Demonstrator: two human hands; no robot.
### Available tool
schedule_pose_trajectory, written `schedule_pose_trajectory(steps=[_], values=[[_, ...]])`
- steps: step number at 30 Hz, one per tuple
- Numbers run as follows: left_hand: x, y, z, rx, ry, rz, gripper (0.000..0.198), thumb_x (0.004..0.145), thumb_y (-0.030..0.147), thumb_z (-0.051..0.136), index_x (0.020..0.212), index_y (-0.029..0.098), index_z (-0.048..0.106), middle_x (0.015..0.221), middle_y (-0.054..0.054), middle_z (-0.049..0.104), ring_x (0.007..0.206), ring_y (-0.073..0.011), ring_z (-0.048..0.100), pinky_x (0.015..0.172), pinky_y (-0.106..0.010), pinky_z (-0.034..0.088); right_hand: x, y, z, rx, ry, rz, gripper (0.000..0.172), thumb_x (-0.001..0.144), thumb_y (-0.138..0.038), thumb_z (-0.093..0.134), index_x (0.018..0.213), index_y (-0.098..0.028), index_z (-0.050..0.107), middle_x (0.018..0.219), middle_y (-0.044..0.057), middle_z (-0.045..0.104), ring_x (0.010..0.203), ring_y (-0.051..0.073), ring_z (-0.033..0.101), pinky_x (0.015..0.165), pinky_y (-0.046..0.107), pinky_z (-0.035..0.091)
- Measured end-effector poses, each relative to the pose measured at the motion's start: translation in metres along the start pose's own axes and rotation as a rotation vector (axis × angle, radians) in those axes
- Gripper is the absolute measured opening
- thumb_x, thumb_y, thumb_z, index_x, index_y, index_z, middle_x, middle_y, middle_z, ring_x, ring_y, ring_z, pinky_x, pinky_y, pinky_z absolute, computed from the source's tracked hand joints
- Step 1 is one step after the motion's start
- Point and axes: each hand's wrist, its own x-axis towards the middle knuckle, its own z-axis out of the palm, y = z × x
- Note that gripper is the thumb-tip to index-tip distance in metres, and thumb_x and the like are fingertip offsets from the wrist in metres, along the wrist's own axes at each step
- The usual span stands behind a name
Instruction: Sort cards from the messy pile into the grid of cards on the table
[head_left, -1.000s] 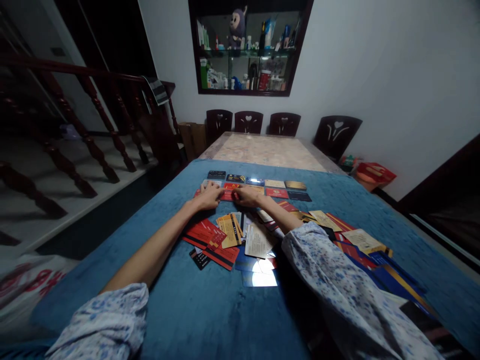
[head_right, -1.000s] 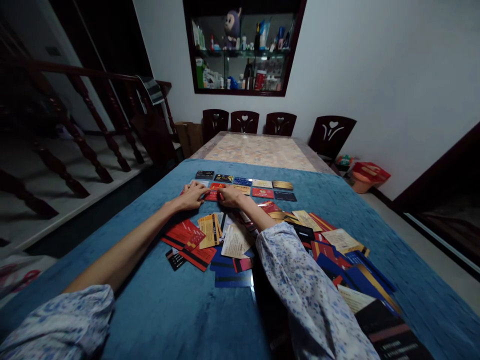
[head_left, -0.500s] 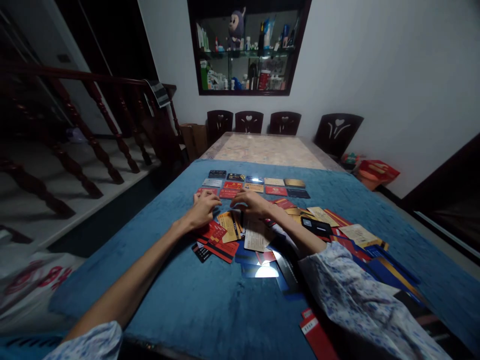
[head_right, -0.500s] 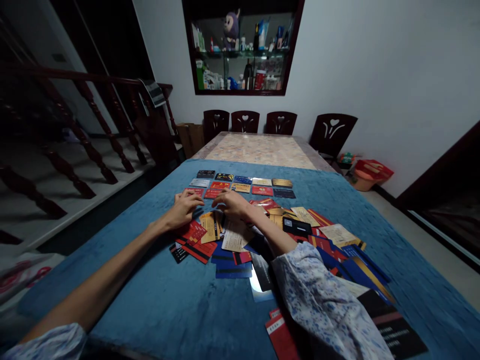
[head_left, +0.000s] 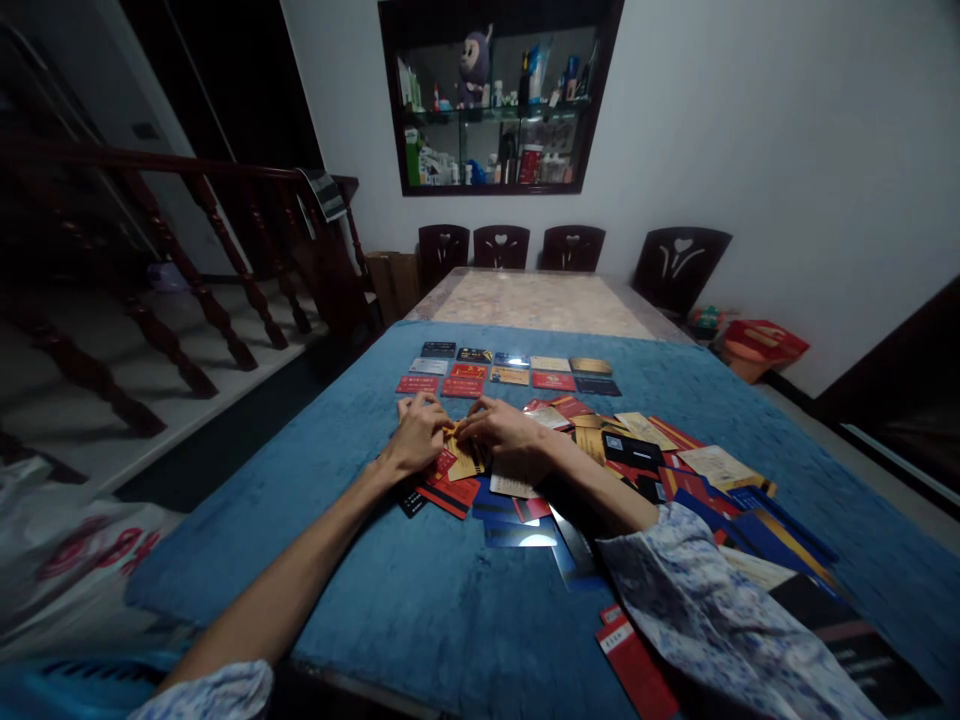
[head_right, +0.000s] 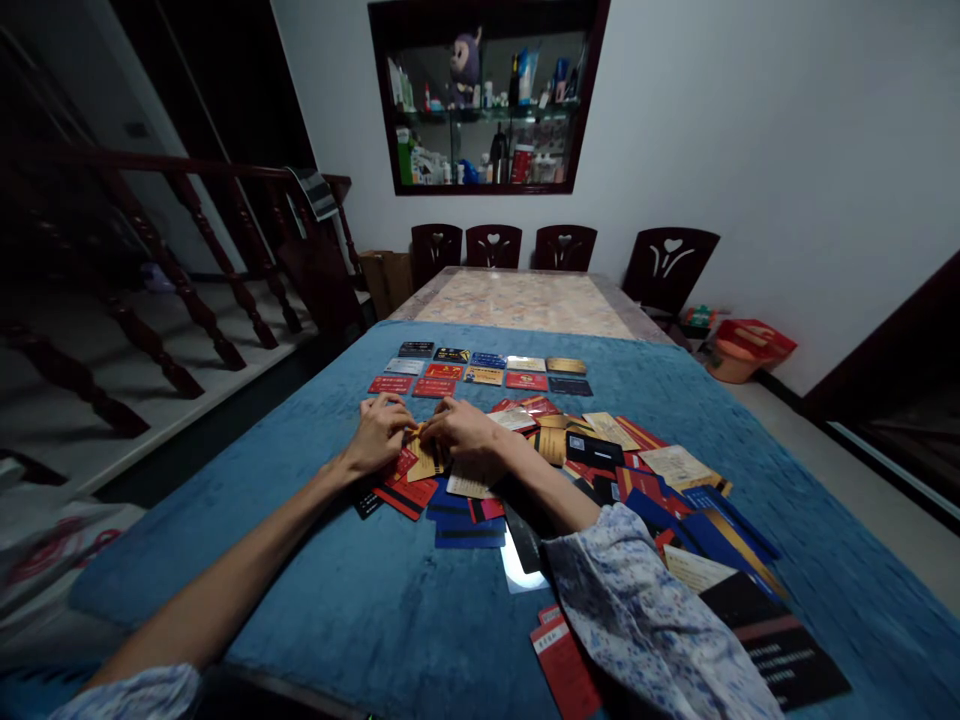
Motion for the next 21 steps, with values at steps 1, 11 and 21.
schedule_pose_trajectory(steps=[1, 11, 21], values=[[-0.001, 0.002, 0.001, 0.01, 0.003, 0.009, 0.031, 0.08, 0.011, 0.052, 0.085, 0.024, 0.08, 0.097, -0.007, 0.076, 0.114, -0.0292, 0.05, 0.102, -0.054, 0.03, 0.0, 0.0, 0.001, -0.024, -0.004, -0.002, 0.046, 0.072, -0.003, 0.058, 0.11, -0.023, 0.074, 0.121, 0.005, 0.071, 0.106, 0.022, 0.052, 0.091, 0.034, 0.038], [-0.01, 0.021, 0.001, 0.016, -0.021, 0.102, 0.026, 0.087, 0.02, 0.052, 0.085, 0.023, 0.077, 0.1, -0.007, 0.075, 0.117, -0.0296, 0.048, 0.102, -0.055, 0.028, -0.007, 0.009, -0.001, -0.189, 0.023, 0.102, 0.031, 0.087, -0.018, 0.058, 0.113, -0.025, 0.074, 0.119, 0.008, 0.07, 0.107, 0.026, 0.045, 0.083, 0.035, 0.033], [-0.011, 0.021, 0.003, 0.063, -0.057, 0.094, 0.018, 0.087, 0.029, 0.06, 0.098, 0.021, 0.072, 0.117, -0.008, 0.069, 0.123, -0.031, 0.044, 0.102, -0.053, 0.029, -0.014, 0.019, -0.006, -0.195, 0.017, 0.138, 0.025, 0.083, -0.023, 0.063, 0.105, -0.019, 0.073, 0.111, 0.01, 0.068, 0.105, 0.025, 0.049, 0.087, 0.036, 0.038]])
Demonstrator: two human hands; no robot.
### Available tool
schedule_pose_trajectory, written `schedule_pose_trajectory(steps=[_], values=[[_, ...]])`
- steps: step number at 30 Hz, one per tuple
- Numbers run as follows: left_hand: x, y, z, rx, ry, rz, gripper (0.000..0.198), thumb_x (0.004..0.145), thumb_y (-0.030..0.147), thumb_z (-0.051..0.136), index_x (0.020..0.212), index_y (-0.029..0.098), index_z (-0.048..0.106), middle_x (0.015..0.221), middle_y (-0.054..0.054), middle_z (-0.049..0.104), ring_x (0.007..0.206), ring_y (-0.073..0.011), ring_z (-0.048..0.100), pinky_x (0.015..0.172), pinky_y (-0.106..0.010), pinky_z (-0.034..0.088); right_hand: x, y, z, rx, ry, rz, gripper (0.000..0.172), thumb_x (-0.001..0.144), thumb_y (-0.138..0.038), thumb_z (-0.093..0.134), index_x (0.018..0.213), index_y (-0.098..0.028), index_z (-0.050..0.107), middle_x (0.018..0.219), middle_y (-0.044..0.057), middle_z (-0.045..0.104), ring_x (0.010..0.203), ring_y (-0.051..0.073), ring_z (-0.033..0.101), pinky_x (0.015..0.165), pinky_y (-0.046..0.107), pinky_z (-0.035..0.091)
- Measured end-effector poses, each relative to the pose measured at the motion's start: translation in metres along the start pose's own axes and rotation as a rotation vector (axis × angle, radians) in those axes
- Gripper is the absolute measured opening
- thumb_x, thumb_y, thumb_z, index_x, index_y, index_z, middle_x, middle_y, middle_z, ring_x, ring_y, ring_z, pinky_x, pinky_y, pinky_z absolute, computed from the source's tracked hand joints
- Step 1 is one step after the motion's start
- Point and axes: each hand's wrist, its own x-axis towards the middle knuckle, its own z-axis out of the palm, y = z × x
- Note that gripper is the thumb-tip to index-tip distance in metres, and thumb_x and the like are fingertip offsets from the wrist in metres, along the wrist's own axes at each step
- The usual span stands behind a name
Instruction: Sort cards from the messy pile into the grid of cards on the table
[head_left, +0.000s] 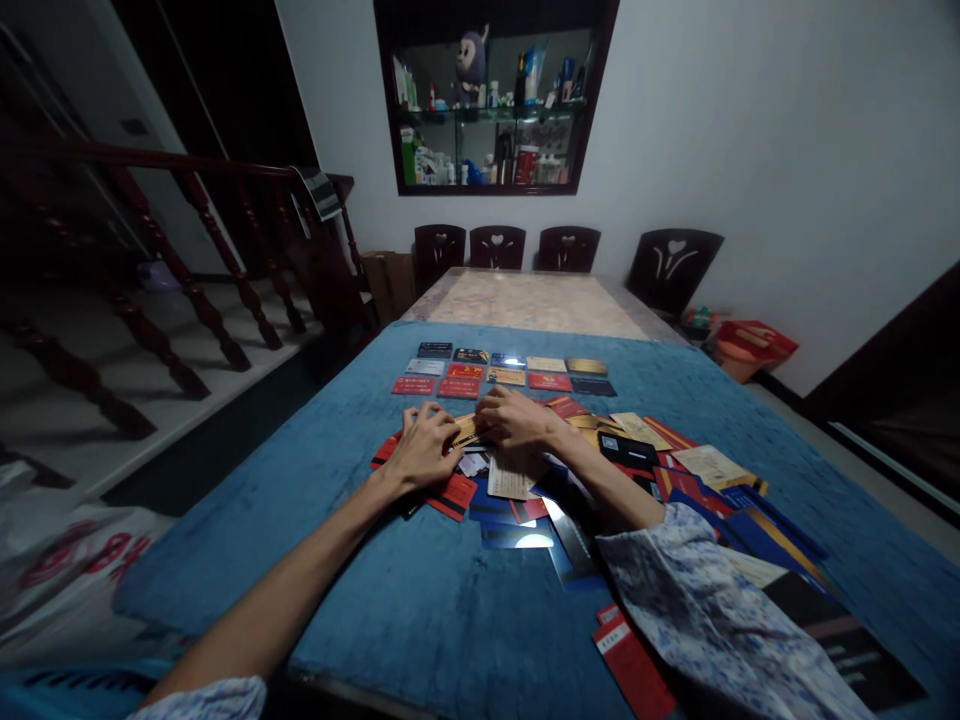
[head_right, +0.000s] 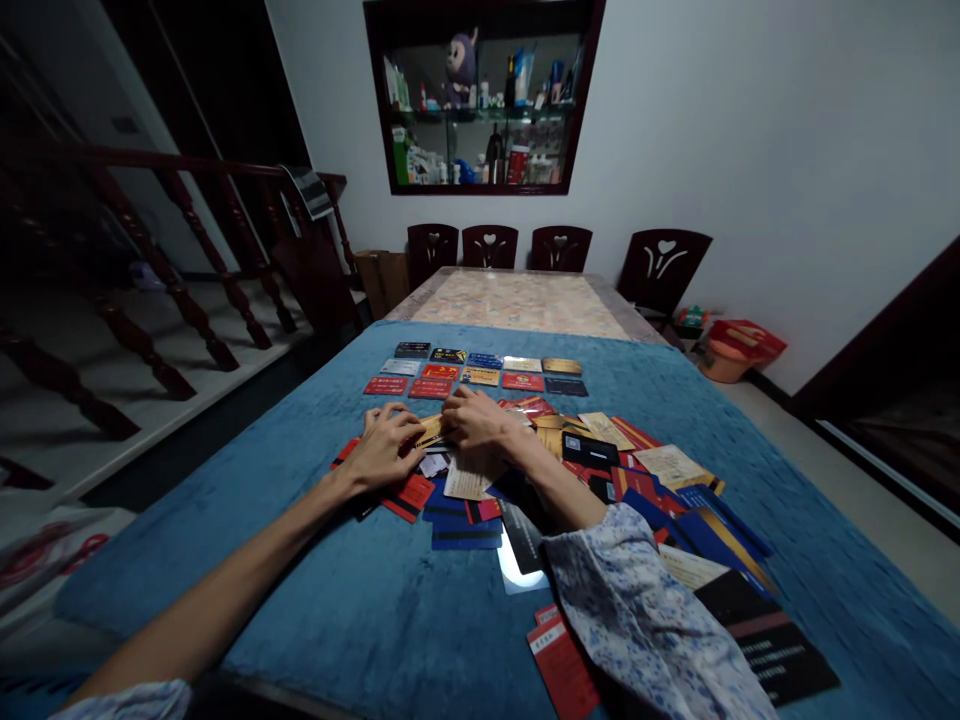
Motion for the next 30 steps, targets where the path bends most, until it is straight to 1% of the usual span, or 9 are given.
schedule_pose_trajectory(steps=[2, 5, 10, 13, 16, 19, 23, 30], values=[[0.001, -0.001, 0.001, -0.012, -0.001, -0.005, 0.018, 0.087, 0.028, 0.06, 0.098, 0.021, 0.072, 0.117, -0.008, 0.069, 0.123, -0.0306, 0.044, 0.101, -0.052, 0.03, 0.001, 0.002, 0.004, 0.025, 0.006, -0.004, 0.024, 0.082, -0.022, 0.064, 0.104, -0.018, 0.072, 0.112, 0.01, 0.068, 0.104, 0.024, 0.051, 0.088, 0.035, 0.039], [0.001, -0.003, 0.003, -0.027, -0.001, -0.008, 0.017, 0.086, 0.028, 0.061, 0.097, 0.021, 0.072, 0.117, -0.008, 0.069, 0.121, -0.0305, 0.045, 0.099, -0.052, 0.032, 0.002, 0.005, 0.007, 0.053, 0.025, -0.001, 0.022, 0.083, -0.022, 0.065, 0.103, -0.019, 0.072, 0.106, 0.009, 0.069, 0.1, 0.022, 0.054, 0.087, 0.034, 0.04], [0.001, -0.004, 0.005, -0.045, 0.022, -0.001, 0.018, 0.084, 0.028, 0.064, 0.098, 0.02, 0.073, 0.118, -0.009, 0.069, 0.125, -0.0335, 0.043, 0.099, -0.054, 0.032, 0.001, 0.012, 0.007, 0.073, 0.049, -0.052, 0.014, 0.086, -0.024, 0.066, 0.097, -0.021, 0.075, 0.096, 0.007, 0.072, 0.091, 0.02, 0.056, 0.083, 0.031, 0.039], [0.001, -0.005, 0.006, -0.075, 0.036, 0.0, 0.018, 0.085, 0.028, 0.062, 0.096, 0.021, 0.074, 0.115, -0.008, 0.071, 0.127, -0.034, 0.043, 0.1, -0.055, 0.031, 0.0, 0.015, 0.006, 0.057, 0.03, -0.061, 0.015, 0.087, -0.026, 0.066, 0.097, -0.022, 0.076, 0.095, 0.006, 0.073, 0.089, 0.02, 0.056, 0.079, 0.03, 0.039], [0.002, -0.004, 0.008, -0.106, 0.041, -0.014, 0.018, 0.087, 0.03, 0.061, 0.094, 0.021, 0.075, 0.113, -0.007, 0.072, 0.128, -0.0342, 0.042, 0.1, -0.055, 0.032, 0.0, 0.014, 0.004, 0.028, 0.01, -0.035, 0.017, 0.083, -0.026, 0.067, 0.097, -0.022, 0.077, 0.091, 0.007, 0.071, 0.086, 0.02, 0.055, 0.073, 0.029, 0.038], [0.003, -0.002, 0.009, -0.126, 0.034, -0.046, 0.016, 0.086, 0.029, 0.063, 0.094, 0.021, 0.075, 0.113, -0.008, 0.072, 0.124, -0.0333, 0.045, 0.099, -0.053, 0.034, -0.002, 0.012, 0.002, 0.013, -0.001, -0.009, 0.021, 0.08, -0.026, 0.068, 0.099, -0.022, 0.077, 0.089, 0.006, 0.068, 0.083, 0.019, 0.053, 0.069, 0.028, 0.036], [0.005, 0.001, 0.007, -0.154, 0.034, -0.077, 0.018, 0.084, 0.025, 0.065, 0.098, 0.02, 0.074, 0.111, -0.008, 0.073, 0.115, -0.03, 0.051, 0.097, -0.05, 0.036, -0.004, 0.011, 0.002, 0.023, 0.012, 0.005, 0.022, 0.081, -0.029, 0.066, 0.099, -0.02, 0.076, 0.096, 0.007, 0.065, 0.084, 0.019, 0.052, 0.073, 0.029, 0.037], [0.006, 0.002, 0.007, -0.211, 0.06, -0.12, 0.017, 0.079, 0.023, 0.067, 0.093, 0.02, 0.075, 0.105, -0.008, 0.073, 0.111, -0.0282, 0.053, 0.097, -0.048, 0.038, -0.004, 0.017, 0.004, 0.094, 0.017, -0.023, 0.022, 0.081, -0.031, 0.068, 0.099, -0.02, 0.076, 0.097, 0.008, 0.066, 0.088, 0.02, 0.053, 0.081, 0.033, 0.038]])
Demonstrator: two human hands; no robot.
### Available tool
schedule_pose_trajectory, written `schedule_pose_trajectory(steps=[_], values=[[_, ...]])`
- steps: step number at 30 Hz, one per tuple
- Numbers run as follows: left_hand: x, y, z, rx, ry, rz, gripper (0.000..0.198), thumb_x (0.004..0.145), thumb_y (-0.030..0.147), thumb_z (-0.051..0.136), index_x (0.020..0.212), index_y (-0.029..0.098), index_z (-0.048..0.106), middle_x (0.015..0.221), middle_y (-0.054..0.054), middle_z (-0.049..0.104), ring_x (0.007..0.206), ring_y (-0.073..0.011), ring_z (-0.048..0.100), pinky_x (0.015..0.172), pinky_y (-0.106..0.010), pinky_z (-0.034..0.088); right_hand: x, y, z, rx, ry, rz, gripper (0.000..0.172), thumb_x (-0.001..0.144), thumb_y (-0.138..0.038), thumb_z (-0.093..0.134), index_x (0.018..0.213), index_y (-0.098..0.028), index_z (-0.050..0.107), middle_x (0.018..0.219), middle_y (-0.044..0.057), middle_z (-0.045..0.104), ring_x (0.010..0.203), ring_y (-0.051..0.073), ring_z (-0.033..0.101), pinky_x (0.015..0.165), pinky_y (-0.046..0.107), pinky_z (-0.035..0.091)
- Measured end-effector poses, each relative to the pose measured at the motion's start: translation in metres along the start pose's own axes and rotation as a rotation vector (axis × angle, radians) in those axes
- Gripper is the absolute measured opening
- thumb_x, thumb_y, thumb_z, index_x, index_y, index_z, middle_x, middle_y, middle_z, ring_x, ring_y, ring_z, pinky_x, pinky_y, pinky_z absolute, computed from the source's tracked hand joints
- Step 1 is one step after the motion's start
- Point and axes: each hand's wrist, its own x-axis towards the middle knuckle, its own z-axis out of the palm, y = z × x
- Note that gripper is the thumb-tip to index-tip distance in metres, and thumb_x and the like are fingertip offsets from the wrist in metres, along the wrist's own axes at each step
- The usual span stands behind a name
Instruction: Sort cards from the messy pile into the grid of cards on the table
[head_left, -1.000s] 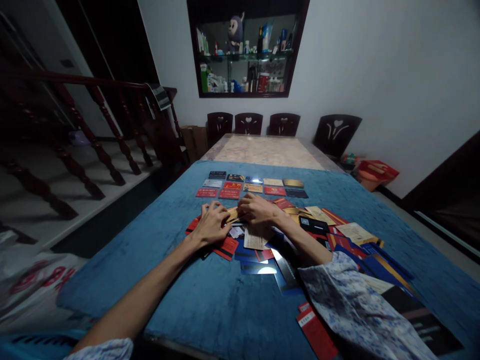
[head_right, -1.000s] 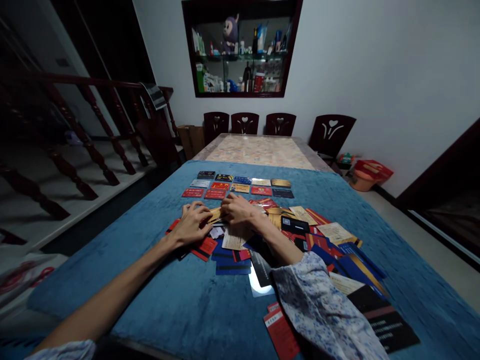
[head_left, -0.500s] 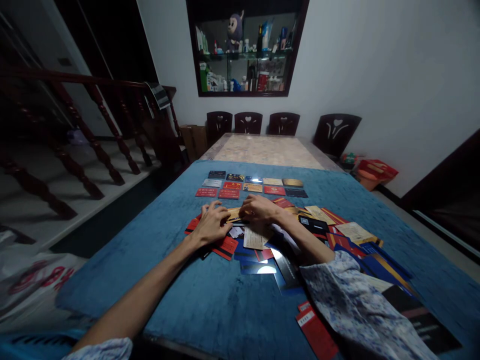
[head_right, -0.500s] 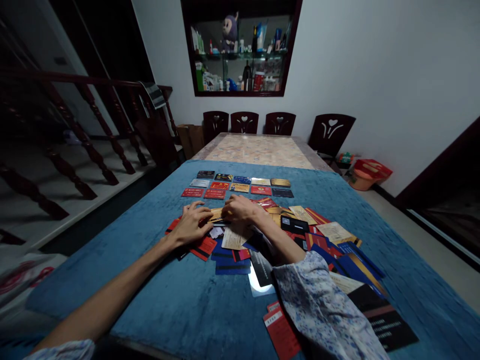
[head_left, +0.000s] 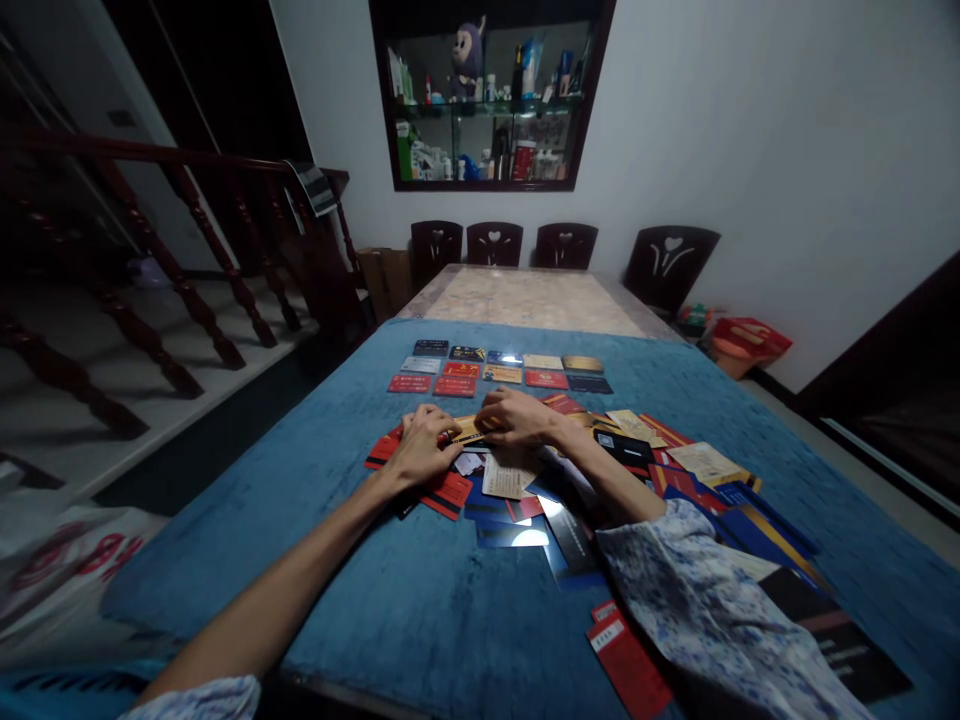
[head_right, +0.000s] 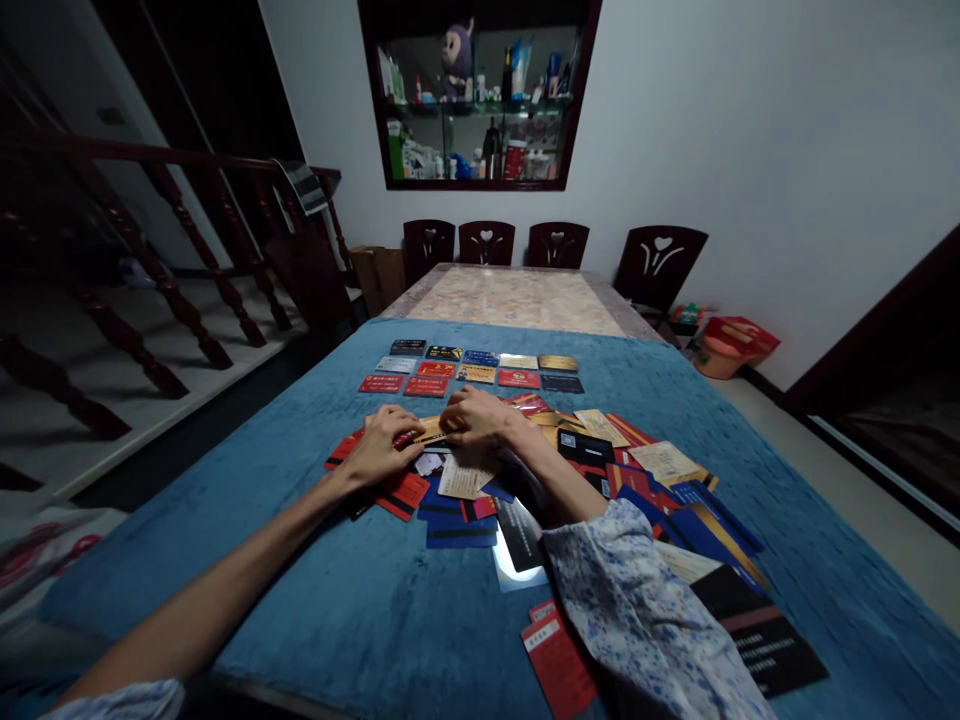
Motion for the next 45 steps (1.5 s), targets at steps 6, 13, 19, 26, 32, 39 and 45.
schedule_pose_trajectory(steps=[6, 13, 19, 26, 32, 39, 45], values=[[0.001, -0.002, -0.001, -0.077, 0.04, -0.083, 0.019, 0.076, 0.023, 0.066, 0.092, 0.02, 0.076, 0.098, -0.006, 0.073, 0.104, -0.0259, 0.058, 0.093, -0.042, 0.044, 0.0, -0.001, 0.0, -0.007, 0.018, -0.02, 0.027, 0.083, -0.03, 0.068, 0.106, -0.017, 0.074, 0.1, 0.01, 0.07, 0.09, 0.021, 0.055, 0.081, 0.033, 0.039], [0.002, -0.007, -0.003, -0.136, 0.084, -0.027, 0.016, 0.084, 0.026, 0.061, 0.087, 0.022, 0.077, 0.094, -0.004, 0.075, 0.098, -0.0225, 0.063, 0.093, -0.038, 0.044, 0.001, -0.002, -0.002, -0.027, 0.057, 0.015, 0.026, 0.086, -0.021, 0.059, 0.106, -0.018, 0.075, 0.099, 0.01, 0.073, 0.089, 0.021, 0.059, 0.078, 0.031, 0.041], [0.005, -0.016, 0.002, -0.11, 0.196, 0.023, 0.02, 0.09, 0.023, 0.056, 0.091, 0.022, 0.076, 0.093, -0.005, 0.077, 0.095, -0.0212, 0.064, 0.092, -0.038, 0.045, 0.002, -0.004, -0.006, -0.062, 0.095, 0.07, 0.029, 0.081, -0.012, 0.058, 0.104, -0.017, 0.075, 0.095, 0.01, 0.074, 0.089, 0.021, 0.061, 0.075, 0.028, 0.041], [0.008, -0.023, 0.003, -0.123, 0.269, -0.013, 0.02, 0.088, 0.018, 0.057, 0.095, 0.02, 0.075, 0.098, -0.005, 0.077, 0.094, -0.0206, 0.067, 0.094, -0.037, 0.049, 0.001, -0.012, -0.006, -0.01, 0.13, 0.192, 0.04, 0.083, -0.011, 0.056, 0.119, -0.02, 0.069, 0.102, 0.01, 0.072, 0.093, 0.021, 0.062, 0.076, 0.027, 0.042], [0.009, -0.024, 0.003, -0.156, 0.26, -0.038, 0.024, 0.086, 0.013, 0.056, 0.1, 0.021, 0.074, 0.104, -0.004, 0.076, 0.101, -0.0206, 0.067, 0.097, -0.037, 0.05, -0.001, -0.021, -0.009, -0.009, 0.134, 0.257, 0.042, 0.091, -0.018, 0.051, 0.132, -0.021, 0.059, 0.1, 0.01, 0.07, 0.089, 0.021, 0.062, 0.074, 0.027, 0.041], [0.009, -0.026, 0.005, -0.129, 0.272, -0.023, 0.034, 0.085, 0.008, 0.055, 0.113, 0.022, 0.069, 0.106, -0.004, 0.073, 0.103, -0.0208, 0.064, 0.097, -0.037, 0.049, 0.001, -0.029, -0.009, -0.05, 0.099, 0.333, 0.044, 0.092, -0.02, 0.05, 0.135, -0.024, 0.055, 0.106, 0.01, 0.071, 0.093, 0.022, 0.063, 0.072, 0.027, 0.039], [0.008, -0.027, 0.007, -0.058, 0.235, -0.001, 0.04, 0.084, 0.006, 0.054, 0.118, 0.023, 0.065, 0.104, -0.004, 0.07, 0.099, -0.021, 0.063, 0.094, -0.037, 0.048, 0.003, -0.03, -0.004, -0.089, 0.114, 0.356, 0.049, 0.087, -0.019, 0.057, 0.135, -0.026, 0.053, 0.109, 0.009, 0.072, 0.091, 0.022, 0.066, 0.072, 0.027, 0.039]])
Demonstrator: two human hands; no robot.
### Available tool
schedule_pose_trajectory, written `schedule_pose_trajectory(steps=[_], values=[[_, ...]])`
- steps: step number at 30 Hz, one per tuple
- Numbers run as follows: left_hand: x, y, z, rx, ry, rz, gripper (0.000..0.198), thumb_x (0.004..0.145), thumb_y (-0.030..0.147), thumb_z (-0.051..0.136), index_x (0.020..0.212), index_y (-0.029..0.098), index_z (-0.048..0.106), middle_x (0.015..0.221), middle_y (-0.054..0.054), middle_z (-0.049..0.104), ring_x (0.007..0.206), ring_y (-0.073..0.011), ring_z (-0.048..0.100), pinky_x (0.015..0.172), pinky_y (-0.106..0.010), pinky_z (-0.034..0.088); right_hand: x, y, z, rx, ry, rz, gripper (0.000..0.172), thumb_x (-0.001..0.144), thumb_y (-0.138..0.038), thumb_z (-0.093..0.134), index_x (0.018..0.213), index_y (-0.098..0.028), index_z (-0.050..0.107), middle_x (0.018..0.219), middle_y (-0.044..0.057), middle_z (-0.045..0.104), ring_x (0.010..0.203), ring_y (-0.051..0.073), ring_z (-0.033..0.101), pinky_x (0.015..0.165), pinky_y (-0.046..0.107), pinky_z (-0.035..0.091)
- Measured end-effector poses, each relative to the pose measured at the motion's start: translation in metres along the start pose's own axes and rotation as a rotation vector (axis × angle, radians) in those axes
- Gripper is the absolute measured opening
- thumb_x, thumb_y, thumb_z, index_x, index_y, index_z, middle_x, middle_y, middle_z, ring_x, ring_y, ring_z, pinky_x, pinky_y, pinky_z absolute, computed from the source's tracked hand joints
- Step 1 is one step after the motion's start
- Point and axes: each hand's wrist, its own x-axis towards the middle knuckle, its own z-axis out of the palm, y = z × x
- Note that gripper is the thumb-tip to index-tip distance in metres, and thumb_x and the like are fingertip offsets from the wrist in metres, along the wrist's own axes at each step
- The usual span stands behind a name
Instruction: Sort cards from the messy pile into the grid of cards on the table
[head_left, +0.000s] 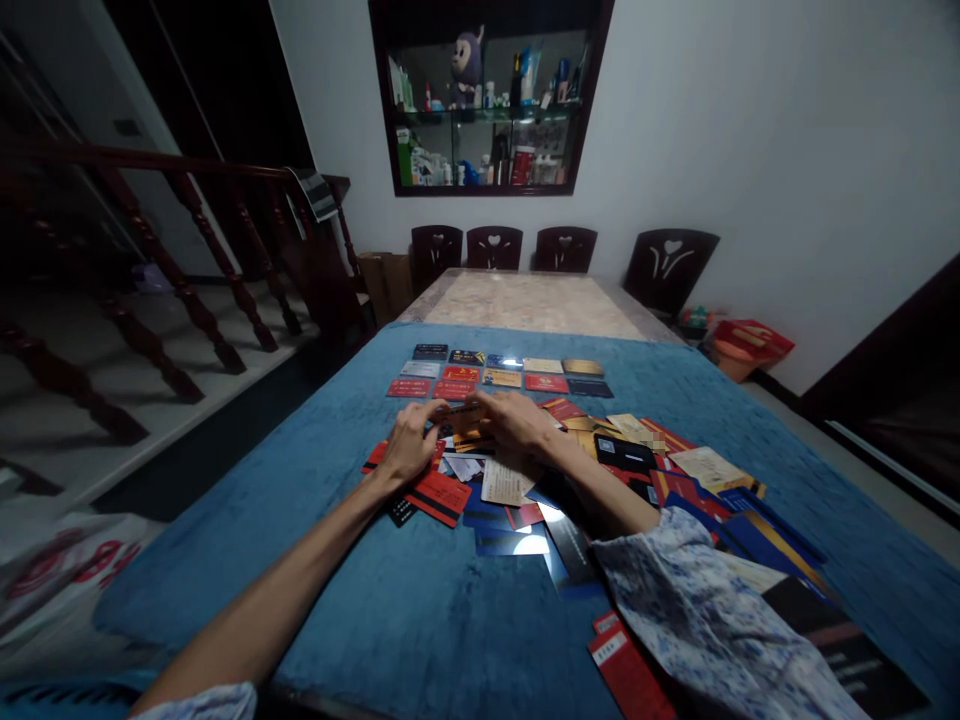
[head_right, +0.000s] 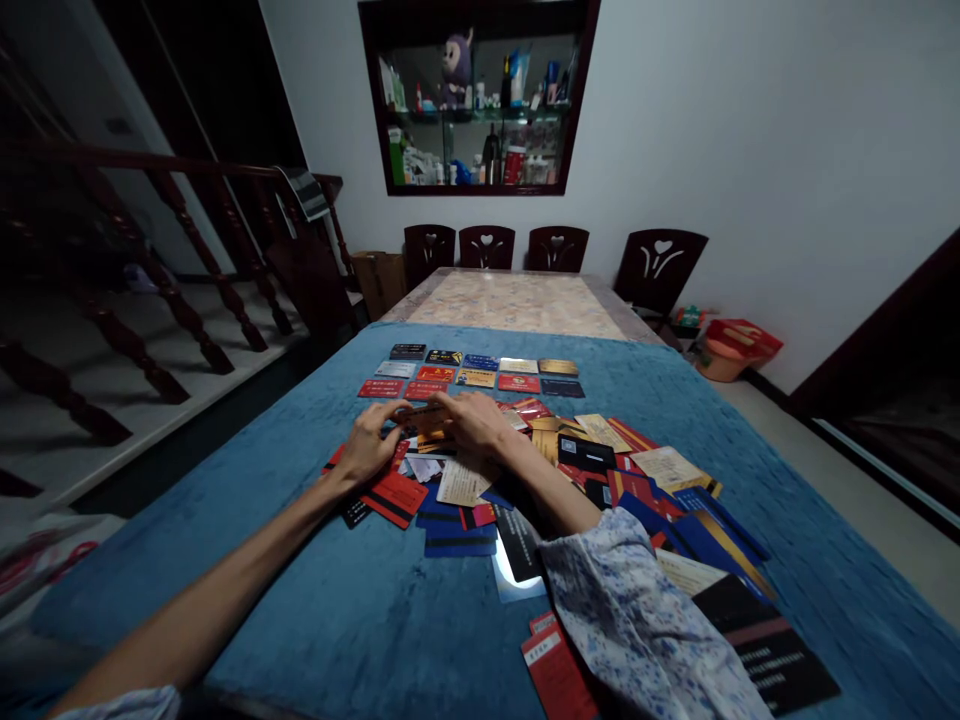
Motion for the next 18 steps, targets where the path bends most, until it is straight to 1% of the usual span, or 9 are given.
schedule_pose_trajectory(steps=[6, 12, 18], values=[[-0.002, 0.0009, 0.0007, 0.057, -0.046, -0.027, 0.044, 0.083, 0.01, 0.058, 0.125, 0.023, 0.059, 0.102, -0.004, 0.069, 0.098, -0.0223, 0.061, 0.095, -0.04, 0.047, 0.0, -0.001, 0.0013, 0.03, -0.003, -0.034, 0.052, 0.083, -0.015, 0.061, 0.134, -0.022, 0.051, 0.116, 0.011, 0.07, 0.094, 0.024, 0.066, 0.074, 0.03, 0.039], [-0.0017, -0.0011, 0.0008, 0.073, -0.055, -0.023, 0.04, 0.083, 0.012, 0.058, 0.122, 0.023, 0.057, 0.096, -0.004, 0.067, 0.095, -0.0225, 0.061, 0.092, -0.039, 0.047, 0.0018, 0.0001, 0.0077, 0.045, 0.033, -0.076, 0.051, 0.082, -0.015, 0.063, 0.131, -0.021, 0.05, 0.114, 0.011, 0.068, 0.094, 0.023, 0.064, 0.078, 0.032, 0.04], [-0.0008, -0.0001, -0.0002, 0.081, -0.067, 0.002, 0.04, 0.084, 0.012, 0.057, 0.122, 0.022, 0.057, 0.099, -0.004, 0.068, 0.097, -0.0231, 0.06, 0.091, -0.038, 0.045, 0.002, -0.0001, 0.0075, 0.046, 0.03, -0.077, 0.053, 0.082, -0.014, 0.065, 0.132, -0.021, 0.05, 0.116, 0.012, 0.063, 0.099, 0.023, 0.061, 0.08, 0.032, 0.04]])
